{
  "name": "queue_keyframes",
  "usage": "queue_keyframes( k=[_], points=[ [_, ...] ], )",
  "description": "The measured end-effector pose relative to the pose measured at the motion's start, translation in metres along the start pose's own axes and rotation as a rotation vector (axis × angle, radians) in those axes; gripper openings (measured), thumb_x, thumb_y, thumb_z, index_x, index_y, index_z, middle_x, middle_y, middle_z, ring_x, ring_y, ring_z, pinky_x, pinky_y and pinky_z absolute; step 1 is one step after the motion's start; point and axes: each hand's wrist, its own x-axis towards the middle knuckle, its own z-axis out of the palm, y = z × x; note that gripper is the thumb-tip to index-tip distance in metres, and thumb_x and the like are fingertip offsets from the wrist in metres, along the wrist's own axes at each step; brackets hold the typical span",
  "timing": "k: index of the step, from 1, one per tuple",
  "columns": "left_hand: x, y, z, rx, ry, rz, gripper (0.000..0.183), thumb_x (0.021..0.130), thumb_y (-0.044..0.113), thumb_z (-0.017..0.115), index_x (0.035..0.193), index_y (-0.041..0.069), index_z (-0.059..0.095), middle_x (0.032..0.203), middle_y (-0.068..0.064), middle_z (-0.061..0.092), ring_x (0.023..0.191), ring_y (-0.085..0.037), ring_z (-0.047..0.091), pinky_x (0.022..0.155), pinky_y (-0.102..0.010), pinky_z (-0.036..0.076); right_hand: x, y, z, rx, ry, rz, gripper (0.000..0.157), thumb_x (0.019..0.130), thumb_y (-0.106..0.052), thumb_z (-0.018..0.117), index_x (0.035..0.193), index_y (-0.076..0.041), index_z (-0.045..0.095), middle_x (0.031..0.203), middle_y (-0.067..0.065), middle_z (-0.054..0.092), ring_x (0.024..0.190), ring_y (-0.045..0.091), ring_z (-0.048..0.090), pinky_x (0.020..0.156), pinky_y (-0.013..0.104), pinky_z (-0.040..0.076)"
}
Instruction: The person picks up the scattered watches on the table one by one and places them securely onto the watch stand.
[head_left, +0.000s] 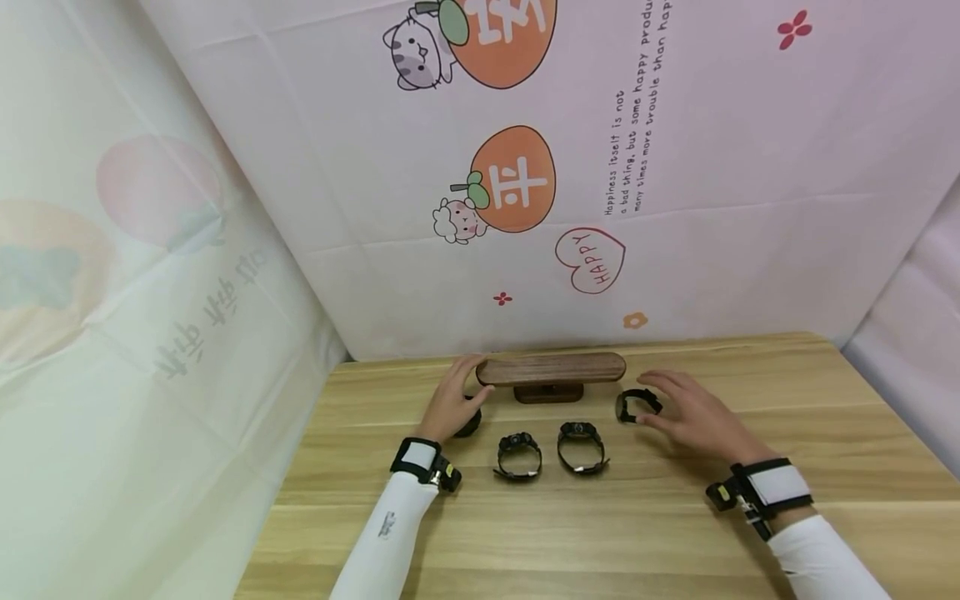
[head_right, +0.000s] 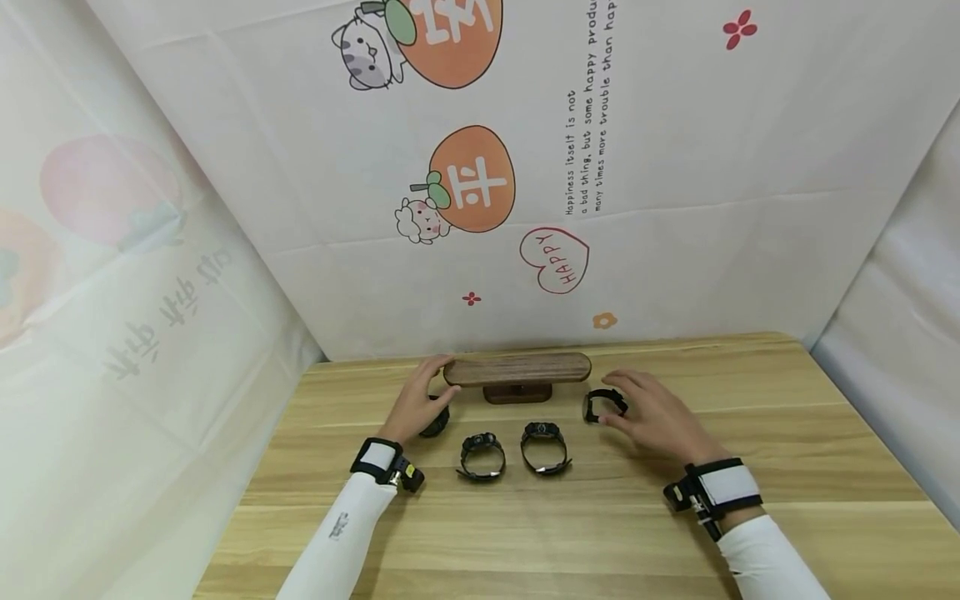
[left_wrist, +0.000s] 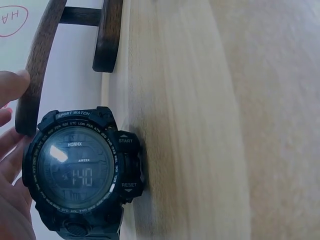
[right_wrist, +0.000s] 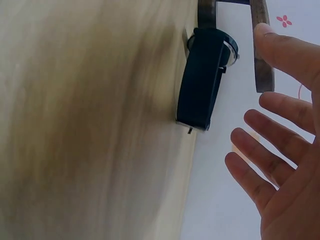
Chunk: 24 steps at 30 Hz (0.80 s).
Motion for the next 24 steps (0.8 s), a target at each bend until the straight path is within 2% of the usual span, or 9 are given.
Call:
queue_keyframes(
  k=[4, 9, 15, 24],
  points=[
    [0.001, 0.000, 0.001, -0.014, 0.003, -0.002, 0.055, 0.092, 0.029, 0.066, 0.141, 0.012, 0.048, 0.140, -0.003, 0.048, 0.130, -0.015, 0.041, 0.105, -0.039, 0.042, 0.001, -0.003, 0.005, -0.002, -0.003, -0.006, 0.069, 0.082, -0.045, 0.073, 0.137, -0.007, 0.052, 0.141, 0.016, 0.047, 0.128, 0.036, 0.040, 0.103, 0.062, 0.036],
    [0.001, 0.001, 0.002, -0.040, 0.005, 0.003, 0.049, 0.092, 0.023, 0.067, 0.137, 0.012, 0.053, 0.138, -0.009, 0.050, 0.127, -0.016, 0.044, 0.103, -0.041, 0.044, 0.001, -0.005, 0.012, -0.019, 0.007, -0.028, 0.068, 0.081, -0.040, 0.076, 0.136, -0.006, 0.053, 0.138, 0.018, 0.049, 0.125, 0.035, 0.042, 0.102, 0.060, 0.039],
    [0.003, 0.001, 0.002, -0.046, 0.009, -0.001, 0.046, 0.092, 0.022, 0.067, 0.136, 0.012, 0.054, 0.138, -0.008, 0.050, 0.126, -0.015, 0.045, 0.103, -0.039, 0.045, 0.003, -0.007, 0.020, -0.027, 0.024, -0.050, 0.069, 0.080, -0.040, 0.077, 0.136, -0.007, 0.053, 0.136, 0.017, 0.051, 0.123, 0.033, 0.044, 0.100, 0.057, 0.042],
    [0.001, 0.001, 0.003, -0.058, 0.018, -0.003, 0.046, 0.092, 0.019, 0.067, 0.135, 0.013, 0.054, 0.137, -0.008, 0.050, 0.126, -0.013, 0.044, 0.104, -0.037, 0.044, 0.006, -0.009, 0.024, -0.040, -0.001, -0.056, 0.072, 0.080, -0.041, 0.076, 0.138, -0.007, 0.051, 0.137, 0.019, 0.049, 0.123, 0.037, 0.044, 0.099, 0.058, 0.042]
  ],
)
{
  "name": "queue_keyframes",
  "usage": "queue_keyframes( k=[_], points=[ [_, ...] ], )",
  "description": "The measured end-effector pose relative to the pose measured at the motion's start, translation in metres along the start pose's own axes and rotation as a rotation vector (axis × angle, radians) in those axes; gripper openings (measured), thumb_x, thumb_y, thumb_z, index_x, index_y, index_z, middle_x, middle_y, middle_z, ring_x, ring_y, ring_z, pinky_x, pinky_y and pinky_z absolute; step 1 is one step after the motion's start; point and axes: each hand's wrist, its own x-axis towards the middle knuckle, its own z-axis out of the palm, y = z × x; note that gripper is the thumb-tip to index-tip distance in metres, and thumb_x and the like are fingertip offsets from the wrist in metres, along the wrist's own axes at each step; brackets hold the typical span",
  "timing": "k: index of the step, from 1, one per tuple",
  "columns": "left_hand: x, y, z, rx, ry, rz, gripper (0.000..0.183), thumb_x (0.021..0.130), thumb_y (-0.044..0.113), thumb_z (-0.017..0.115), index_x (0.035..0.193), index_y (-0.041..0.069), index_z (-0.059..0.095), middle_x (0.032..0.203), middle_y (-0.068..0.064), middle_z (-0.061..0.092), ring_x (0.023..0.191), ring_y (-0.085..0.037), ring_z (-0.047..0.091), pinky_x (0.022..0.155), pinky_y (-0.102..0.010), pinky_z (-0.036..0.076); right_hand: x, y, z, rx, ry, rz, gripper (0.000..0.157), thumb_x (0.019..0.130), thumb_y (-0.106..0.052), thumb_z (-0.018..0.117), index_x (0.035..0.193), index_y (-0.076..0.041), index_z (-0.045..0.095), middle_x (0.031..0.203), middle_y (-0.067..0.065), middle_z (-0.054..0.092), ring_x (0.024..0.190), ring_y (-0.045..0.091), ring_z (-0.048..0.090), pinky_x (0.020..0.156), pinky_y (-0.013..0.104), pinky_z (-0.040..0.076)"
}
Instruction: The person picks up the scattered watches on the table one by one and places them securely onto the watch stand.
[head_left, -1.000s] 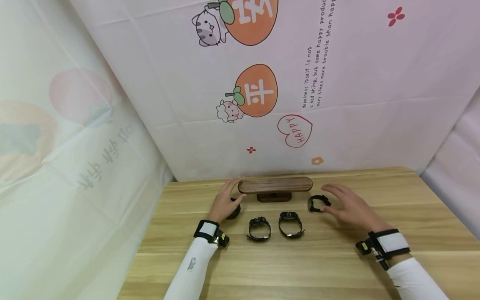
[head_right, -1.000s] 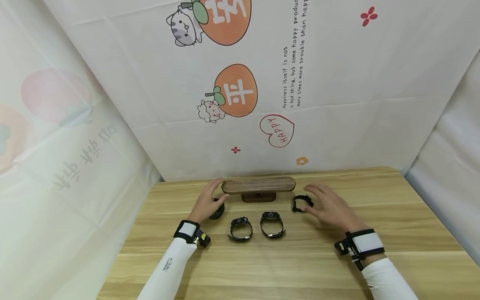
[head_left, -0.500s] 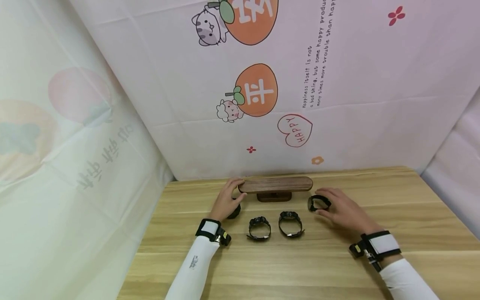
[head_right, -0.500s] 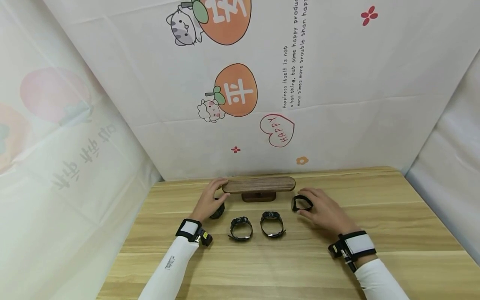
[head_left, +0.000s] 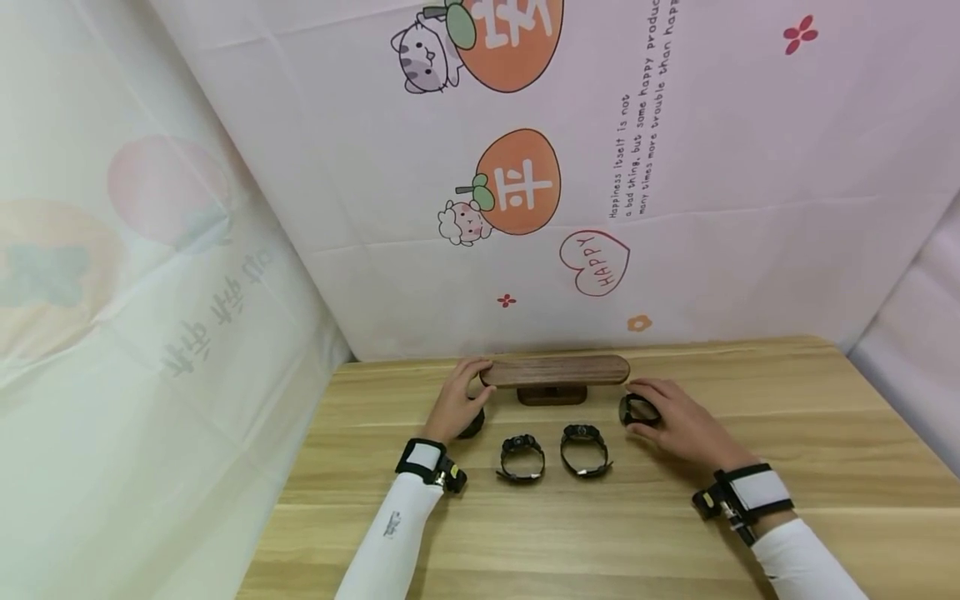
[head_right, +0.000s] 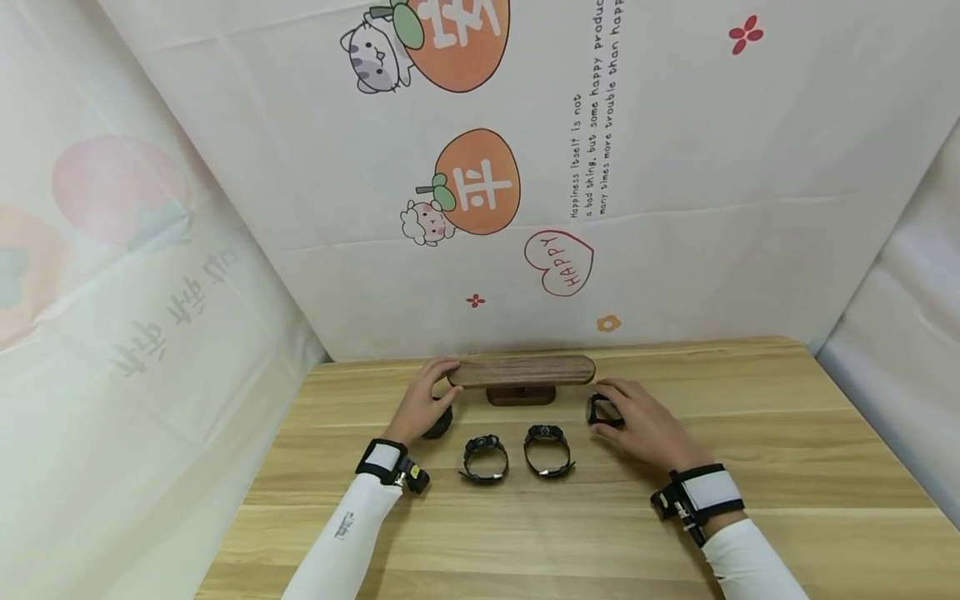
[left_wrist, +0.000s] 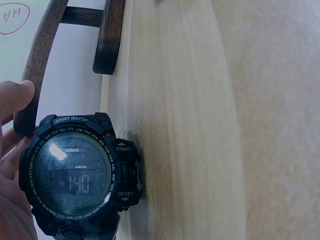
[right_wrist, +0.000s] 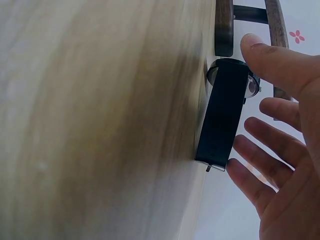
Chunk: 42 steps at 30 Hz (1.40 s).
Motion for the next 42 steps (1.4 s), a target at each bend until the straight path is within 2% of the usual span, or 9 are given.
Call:
queue_keyframes(
  k=[6, 16, 28, 42],
  points=[
    [-0.002, 0.001, 0.001, -0.004, -0.002, -0.010, 0.046, 0.092, 0.020, 0.067, 0.135, 0.011, 0.054, 0.138, -0.007, 0.050, 0.127, -0.014, 0.044, 0.105, -0.037, 0.043, 0.000, 0.000, 0.003, -0.010, -0.008, -0.008, 0.066, 0.081, -0.040, 0.076, 0.136, -0.010, 0.053, 0.134, 0.017, 0.052, 0.121, 0.036, 0.045, 0.099, 0.058, 0.042],
    [-0.001, 0.001, 0.002, -0.011, 0.007, 0.003, 0.048, 0.090, 0.016, 0.069, 0.135, 0.013, 0.054, 0.137, -0.005, 0.051, 0.126, -0.012, 0.044, 0.104, -0.036, 0.043, 0.004, 0.000, 0.005, -0.055, 0.017, -0.038, 0.053, 0.083, -0.030, 0.075, 0.128, -0.006, 0.060, 0.125, 0.015, 0.059, 0.116, 0.033, 0.049, 0.097, 0.056, 0.044],
    [0.001, -0.002, 0.001, -0.020, -0.004, 0.021, 0.048, 0.090, 0.013, 0.068, 0.136, 0.011, 0.053, 0.138, -0.012, 0.050, 0.127, -0.013, 0.043, 0.104, -0.038, 0.043, 0.010, 0.000, 0.006, -0.070, -0.033, -0.014, 0.057, 0.083, -0.032, 0.074, 0.132, -0.008, 0.058, 0.127, 0.014, 0.059, 0.116, 0.032, 0.048, 0.098, 0.055, 0.042],
    [0.001, -0.003, -0.001, -0.020, -0.011, 0.022, 0.048, 0.091, 0.016, 0.067, 0.137, 0.012, 0.053, 0.138, -0.011, 0.051, 0.128, -0.012, 0.043, 0.104, -0.038, 0.043, 0.013, 0.004, 0.006, -0.064, -0.014, -0.030, 0.056, 0.082, -0.032, 0.076, 0.131, -0.009, 0.059, 0.122, 0.012, 0.061, 0.111, 0.029, 0.051, 0.093, 0.053, 0.045]
  ],
)
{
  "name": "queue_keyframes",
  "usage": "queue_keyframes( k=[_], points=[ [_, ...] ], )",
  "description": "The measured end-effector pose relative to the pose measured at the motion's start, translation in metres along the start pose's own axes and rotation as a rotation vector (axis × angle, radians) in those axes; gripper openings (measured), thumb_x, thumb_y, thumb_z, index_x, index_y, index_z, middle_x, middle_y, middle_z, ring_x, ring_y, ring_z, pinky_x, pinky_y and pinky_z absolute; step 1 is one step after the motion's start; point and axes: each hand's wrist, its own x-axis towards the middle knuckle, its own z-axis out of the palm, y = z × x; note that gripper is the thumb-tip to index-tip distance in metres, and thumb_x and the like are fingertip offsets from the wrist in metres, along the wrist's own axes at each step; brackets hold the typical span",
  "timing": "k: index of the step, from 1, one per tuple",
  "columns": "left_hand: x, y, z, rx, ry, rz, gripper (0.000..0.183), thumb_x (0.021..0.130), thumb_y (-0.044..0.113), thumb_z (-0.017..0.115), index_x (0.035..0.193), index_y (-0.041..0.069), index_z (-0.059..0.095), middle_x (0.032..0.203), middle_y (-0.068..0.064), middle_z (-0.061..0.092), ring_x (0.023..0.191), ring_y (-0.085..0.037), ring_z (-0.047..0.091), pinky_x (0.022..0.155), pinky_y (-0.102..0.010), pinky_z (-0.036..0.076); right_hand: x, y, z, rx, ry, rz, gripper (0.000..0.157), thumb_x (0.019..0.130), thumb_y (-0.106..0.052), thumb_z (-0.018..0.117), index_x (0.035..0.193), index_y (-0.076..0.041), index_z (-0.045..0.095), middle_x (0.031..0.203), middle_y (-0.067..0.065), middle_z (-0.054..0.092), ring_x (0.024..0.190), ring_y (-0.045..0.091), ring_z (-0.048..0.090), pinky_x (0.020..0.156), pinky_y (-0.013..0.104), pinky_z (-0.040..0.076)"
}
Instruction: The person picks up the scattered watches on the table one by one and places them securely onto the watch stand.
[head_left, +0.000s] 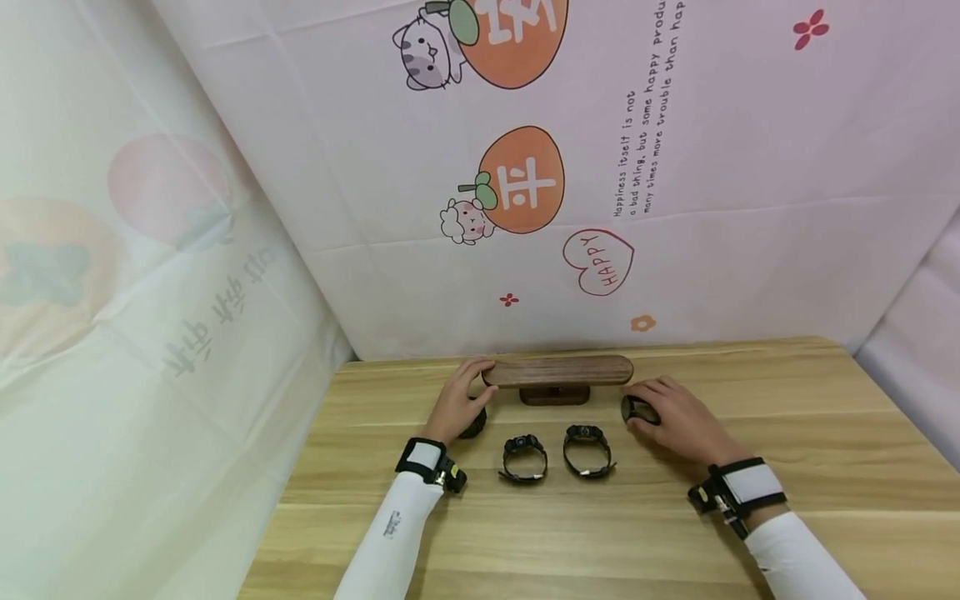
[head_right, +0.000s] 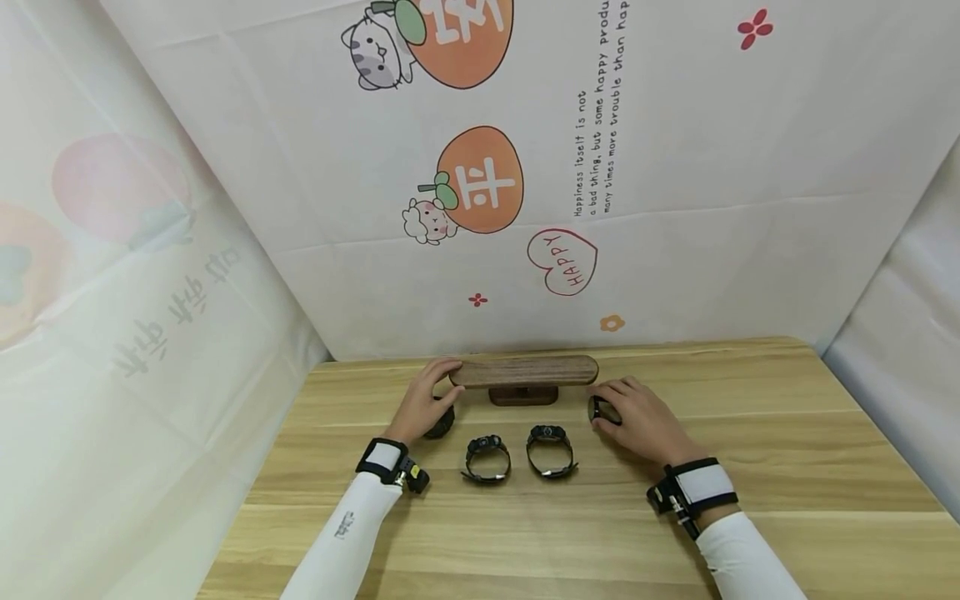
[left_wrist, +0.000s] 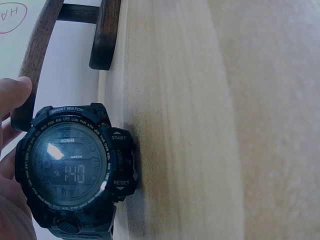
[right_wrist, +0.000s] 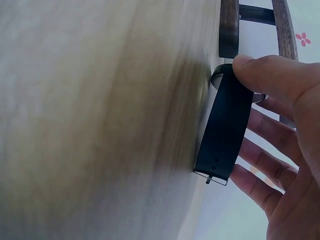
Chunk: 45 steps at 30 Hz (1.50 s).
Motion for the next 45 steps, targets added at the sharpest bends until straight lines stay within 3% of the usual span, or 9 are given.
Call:
queue_keyframes(
  k=[11, 29, 45],
  points=[
    [0.001, -0.001, -0.001, 0.010, 0.013, 0.011, 0.047, 0.092, 0.020, 0.067, 0.136, 0.013, 0.054, 0.138, -0.004, 0.051, 0.127, -0.011, 0.043, 0.104, -0.036, 0.043, 0.000, 0.006, -0.002, 0.004, 0.054, -0.005, 0.058, 0.079, -0.036, 0.078, 0.128, -0.010, 0.060, 0.122, 0.011, 0.059, 0.110, 0.029, 0.051, 0.091, 0.052, 0.048],
    [0.000, -0.003, -0.001, 0.015, -0.005, 0.007, 0.048, 0.092, 0.021, 0.067, 0.137, 0.013, 0.052, 0.139, -0.005, 0.050, 0.128, -0.010, 0.042, 0.105, -0.034, 0.042, -0.001, 0.008, -0.014, 0.011, 0.122, -0.011, 0.056, 0.078, -0.030, 0.079, 0.125, -0.007, 0.062, 0.125, 0.011, 0.056, 0.115, 0.028, 0.049, 0.092, 0.051, 0.048],
    [0.000, 0.000, -0.002, 0.016, -0.006, 0.007, 0.048, 0.092, 0.020, 0.067, 0.137, 0.013, 0.053, 0.140, -0.006, 0.050, 0.129, -0.012, 0.042, 0.105, -0.036, 0.042, -0.006, 0.012, -0.022, 0.051, 0.141, 0.049, 0.054, 0.078, -0.026, 0.080, 0.126, -0.010, 0.060, 0.127, 0.009, 0.057, 0.113, 0.026, 0.053, 0.087, 0.051, 0.052]
  ],
)
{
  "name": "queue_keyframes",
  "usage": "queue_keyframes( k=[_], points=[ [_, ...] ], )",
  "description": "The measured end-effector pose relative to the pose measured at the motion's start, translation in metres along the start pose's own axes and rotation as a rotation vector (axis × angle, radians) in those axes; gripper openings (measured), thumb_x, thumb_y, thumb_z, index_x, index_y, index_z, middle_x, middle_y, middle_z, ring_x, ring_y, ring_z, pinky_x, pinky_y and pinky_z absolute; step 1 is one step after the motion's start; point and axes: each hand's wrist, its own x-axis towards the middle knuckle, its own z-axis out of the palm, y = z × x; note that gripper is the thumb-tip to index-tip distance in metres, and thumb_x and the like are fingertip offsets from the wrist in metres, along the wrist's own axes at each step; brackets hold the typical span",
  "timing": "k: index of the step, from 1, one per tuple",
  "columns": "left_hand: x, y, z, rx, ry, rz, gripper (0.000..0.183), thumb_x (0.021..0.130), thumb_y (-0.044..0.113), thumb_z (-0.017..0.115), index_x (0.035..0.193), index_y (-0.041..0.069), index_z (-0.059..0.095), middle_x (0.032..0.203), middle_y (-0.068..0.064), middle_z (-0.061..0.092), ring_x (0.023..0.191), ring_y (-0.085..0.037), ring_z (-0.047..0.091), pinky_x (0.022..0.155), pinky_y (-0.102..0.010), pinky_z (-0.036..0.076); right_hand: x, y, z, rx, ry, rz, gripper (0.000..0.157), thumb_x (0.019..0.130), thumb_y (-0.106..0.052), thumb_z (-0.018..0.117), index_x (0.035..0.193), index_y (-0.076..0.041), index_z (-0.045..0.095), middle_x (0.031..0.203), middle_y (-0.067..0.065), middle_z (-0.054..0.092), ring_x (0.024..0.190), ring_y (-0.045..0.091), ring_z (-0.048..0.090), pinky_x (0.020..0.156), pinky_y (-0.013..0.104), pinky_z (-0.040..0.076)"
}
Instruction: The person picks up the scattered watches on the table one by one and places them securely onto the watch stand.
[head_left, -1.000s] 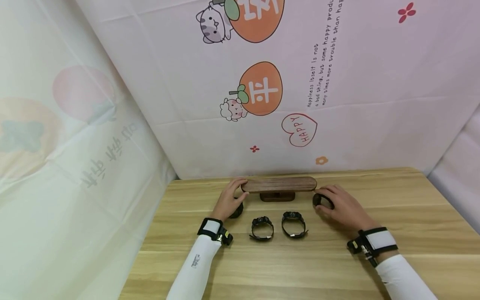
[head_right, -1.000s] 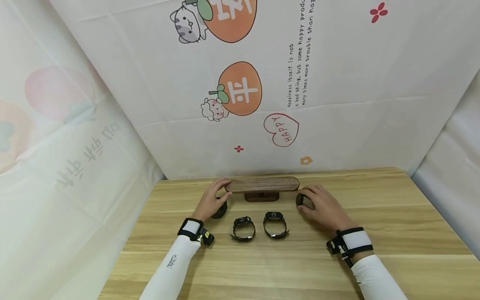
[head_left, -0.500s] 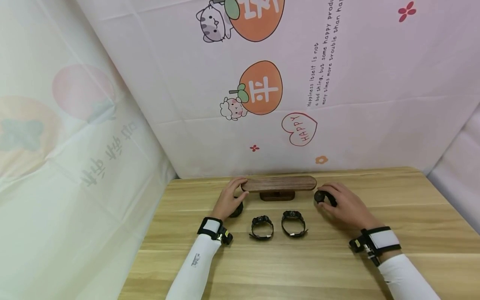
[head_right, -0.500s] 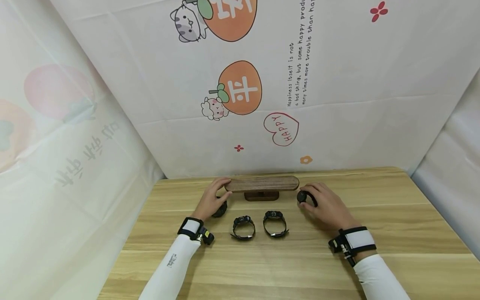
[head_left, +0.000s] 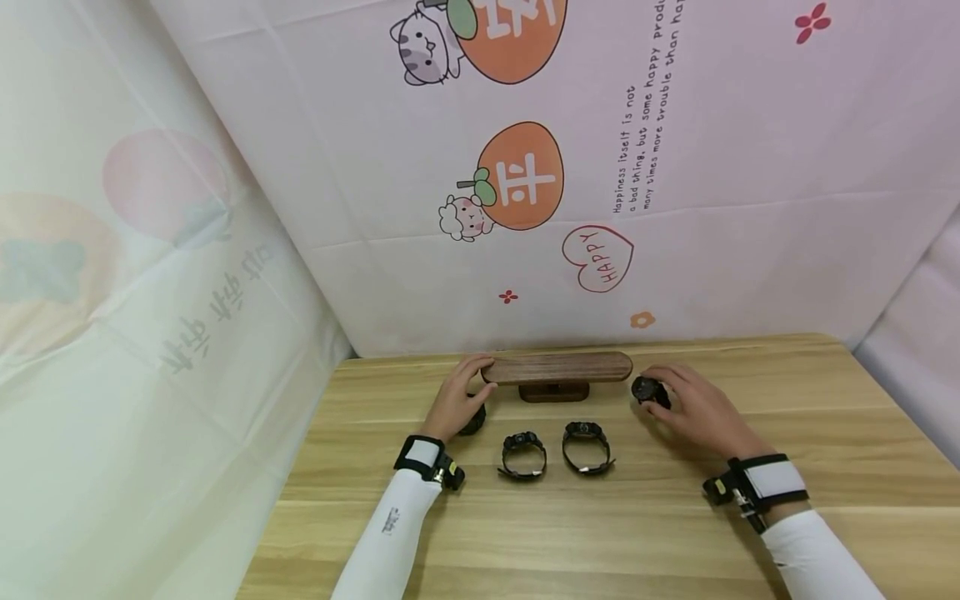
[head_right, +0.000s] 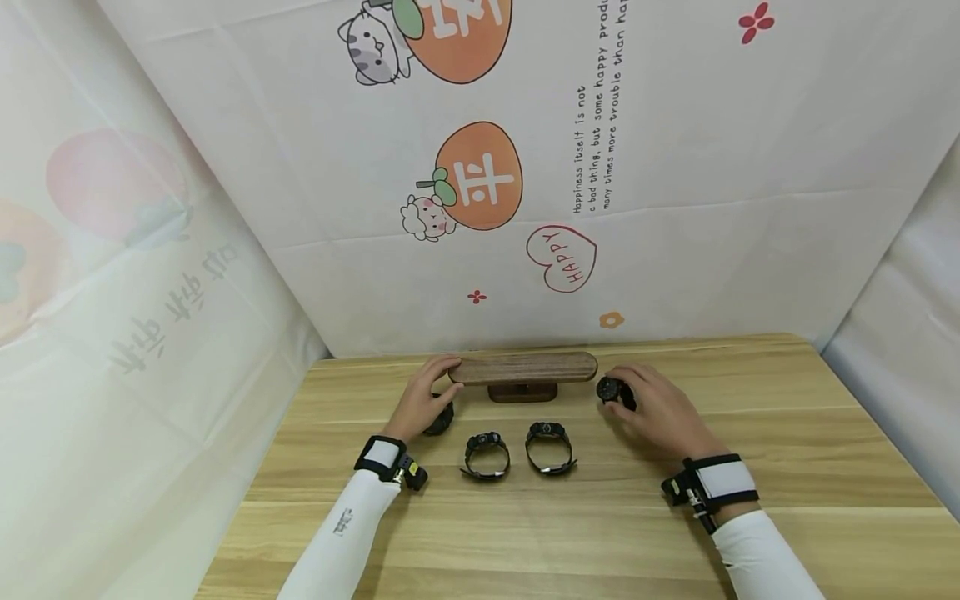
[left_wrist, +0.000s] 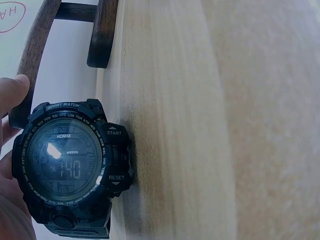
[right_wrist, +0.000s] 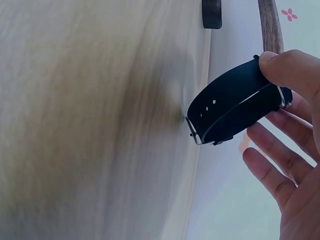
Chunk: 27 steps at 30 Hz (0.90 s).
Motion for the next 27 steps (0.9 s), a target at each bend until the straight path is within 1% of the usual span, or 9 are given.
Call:
queue_keyframes(
  k=[5, 13, 18, 21, 27],
  points=[
    [-0.0002, -0.0008, 0.0000, 0.003, -0.003, -0.005, 0.048, 0.093, 0.021, 0.066, 0.137, 0.013, 0.052, 0.140, -0.006, 0.050, 0.129, -0.011, 0.042, 0.104, -0.036, 0.043, 0.0001, 0.0004, -0.0013, 0.018, 0.002, 0.013, 0.055, 0.078, -0.025, 0.080, 0.127, -0.010, 0.060, 0.128, 0.009, 0.057, 0.114, 0.026, 0.052, 0.087, 0.052, 0.051],
    [-0.0011, -0.0009, 0.0010, 0.015, 0.004, -0.009, 0.047, 0.093, 0.023, 0.065, 0.138, 0.013, 0.053, 0.137, -0.001, 0.051, 0.126, -0.010, 0.044, 0.103, -0.034, 0.044, 0.0003, 0.0004, -0.0028, 0.031, 0.014, -0.008, 0.055, 0.077, -0.023, 0.080, 0.125, -0.007, 0.060, 0.128, 0.011, 0.057, 0.116, 0.027, 0.050, 0.090, 0.053, 0.050],
    [-0.0018, -0.0015, 0.0021, 0.010, 0.015, -0.009, 0.048, 0.092, 0.019, 0.067, 0.137, 0.013, 0.053, 0.137, 0.000, 0.051, 0.126, -0.012, 0.045, 0.102, -0.036, 0.045, 0.0013, 0.0019, -0.0026, 0.045, 0.020, -0.007, 0.052, 0.078, -0.022, 0.079, 0.124, -0.007, 0.060, 0.124, 0.011, 0.057, 0.113, 0.026, 0.051, 0.084, 0.050, 0.053],
    [-0.0017, -0.0014, 0.0022, 0.009, 0.015, -0.011, 0.048, 0.091, 0.018, 0.068, 0.137, 0.014, 0.053, 0.137, 0.000, 0.052, 0.126, -0.012, 0.045, 0.102, -0.037, 0.045, 0.0021, 0.0020, -0.0031, 0.047, 0.018, 0.004, 0.054, 0.079, -0.022, 0.078, 0.127, -0.005, 0.058, 0.124, 0.012, 0.057, 0.110, 0.025, 0.051, 0.082, 0.048, 0.054],
    [-0.0013, 0.0001, 0.0011, 0.006, 0.007, -0.018, 0.048, 0.092, 0.019, 0.067, 0.137, 0.014, 0.053, 0.137, -0.001, 0.051, 0.127, -0.012, 0.045, 0.103, -0.036, 0.044, 0.0043, 0.0028, -0.0037, 0.045, 0.025, 0.000, 0.059, 0.079, -0.022, 0.078, 0.131, -0.004, 0.055, 0.126, 0.014, 0.056, 0.108, 0.026, 0.052, 0.082, 0.049, 0.054]
  ],
)
